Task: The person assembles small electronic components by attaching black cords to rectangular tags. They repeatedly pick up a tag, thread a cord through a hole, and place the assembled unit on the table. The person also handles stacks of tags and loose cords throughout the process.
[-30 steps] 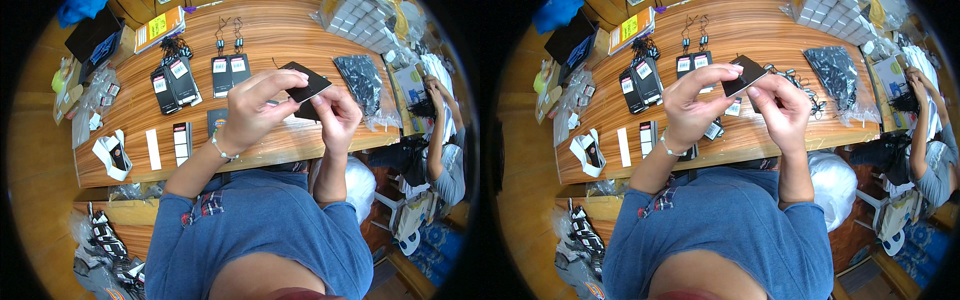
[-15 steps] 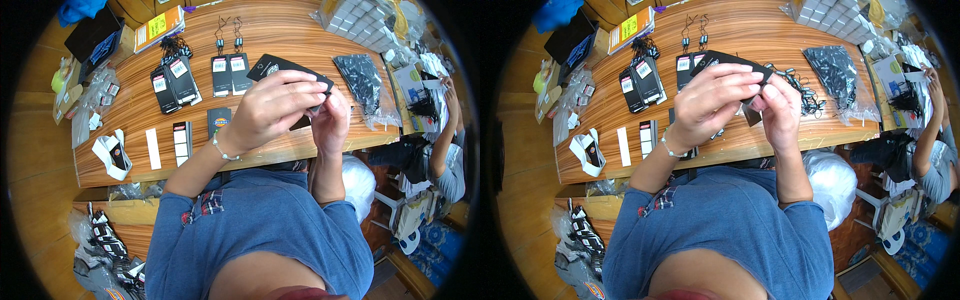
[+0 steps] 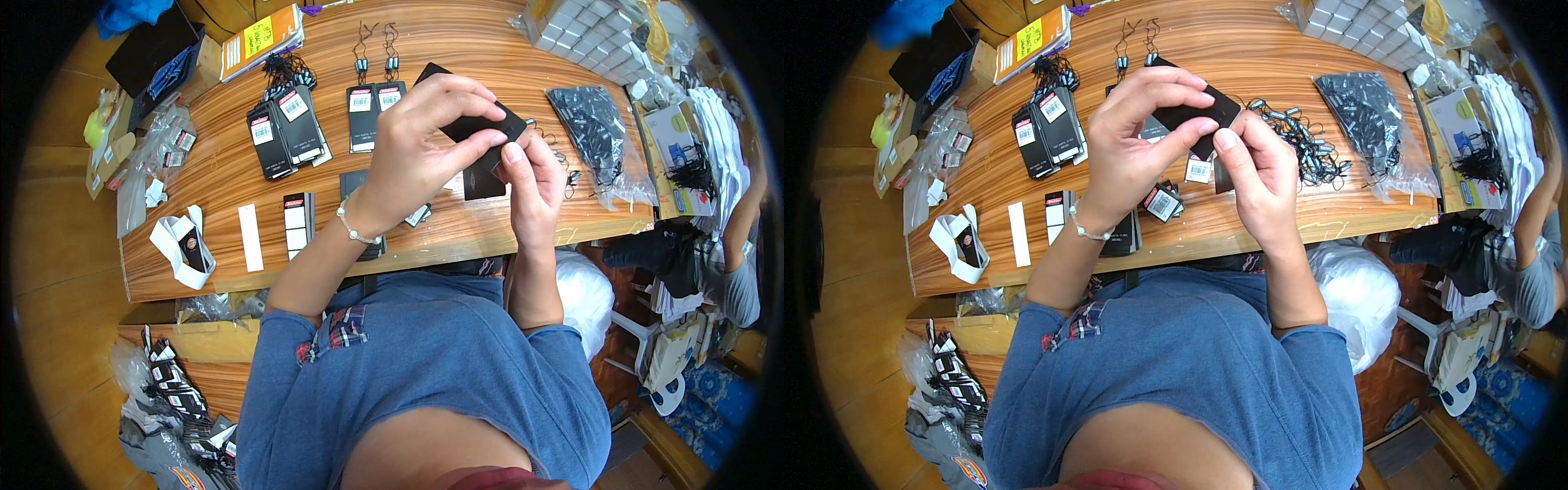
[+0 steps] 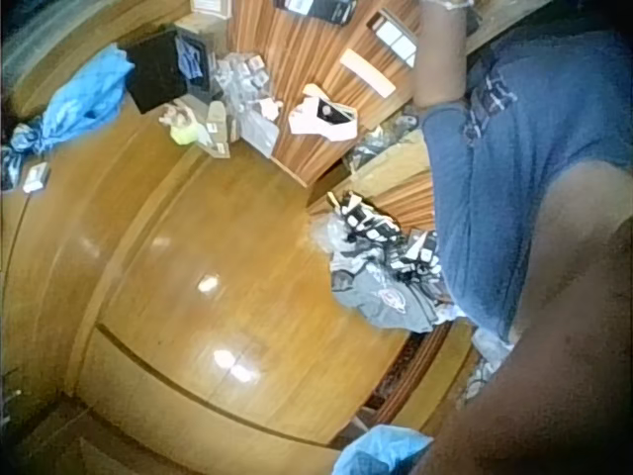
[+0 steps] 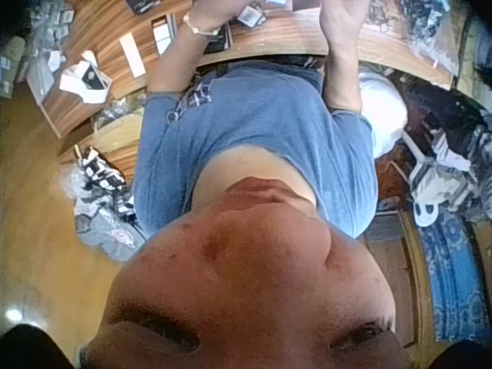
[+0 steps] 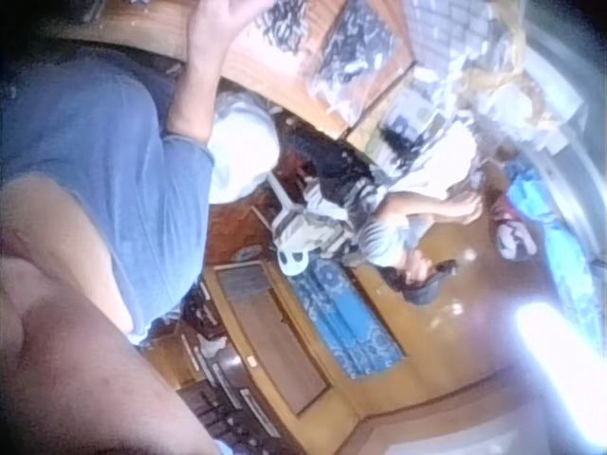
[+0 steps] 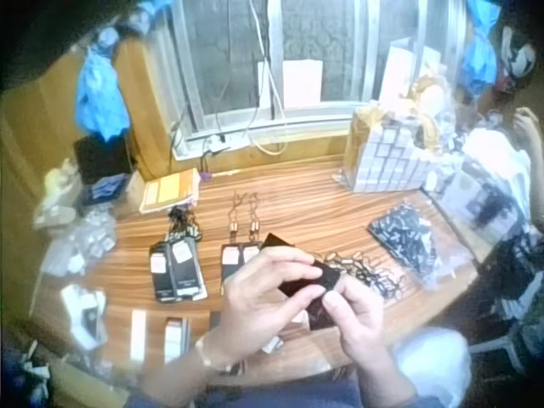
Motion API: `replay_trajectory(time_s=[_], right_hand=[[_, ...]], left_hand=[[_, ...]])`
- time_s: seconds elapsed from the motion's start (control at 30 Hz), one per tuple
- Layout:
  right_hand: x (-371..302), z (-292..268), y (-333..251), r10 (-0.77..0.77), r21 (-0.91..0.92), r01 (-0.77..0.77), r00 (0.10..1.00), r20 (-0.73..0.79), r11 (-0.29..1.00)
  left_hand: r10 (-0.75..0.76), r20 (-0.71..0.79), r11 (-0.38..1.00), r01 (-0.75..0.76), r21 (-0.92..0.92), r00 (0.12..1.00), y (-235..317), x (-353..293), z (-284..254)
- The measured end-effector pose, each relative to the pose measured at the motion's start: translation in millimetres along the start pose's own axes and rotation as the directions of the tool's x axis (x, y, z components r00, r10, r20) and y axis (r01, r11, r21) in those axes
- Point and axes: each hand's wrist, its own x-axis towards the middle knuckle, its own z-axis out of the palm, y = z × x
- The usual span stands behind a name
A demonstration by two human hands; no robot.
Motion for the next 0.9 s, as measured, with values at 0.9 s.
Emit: replay_trajectory(time_s=[0.9], right_hand=[[0.3, -6.5, 1.2, 0.010, -0.053, -0.012, 0.999, -0.048, 0.999]], left_hand=[[0.037, 0.113, 0.975, -0.060, 0.214, 0.993, -10.8, -1.4, 12.7]])
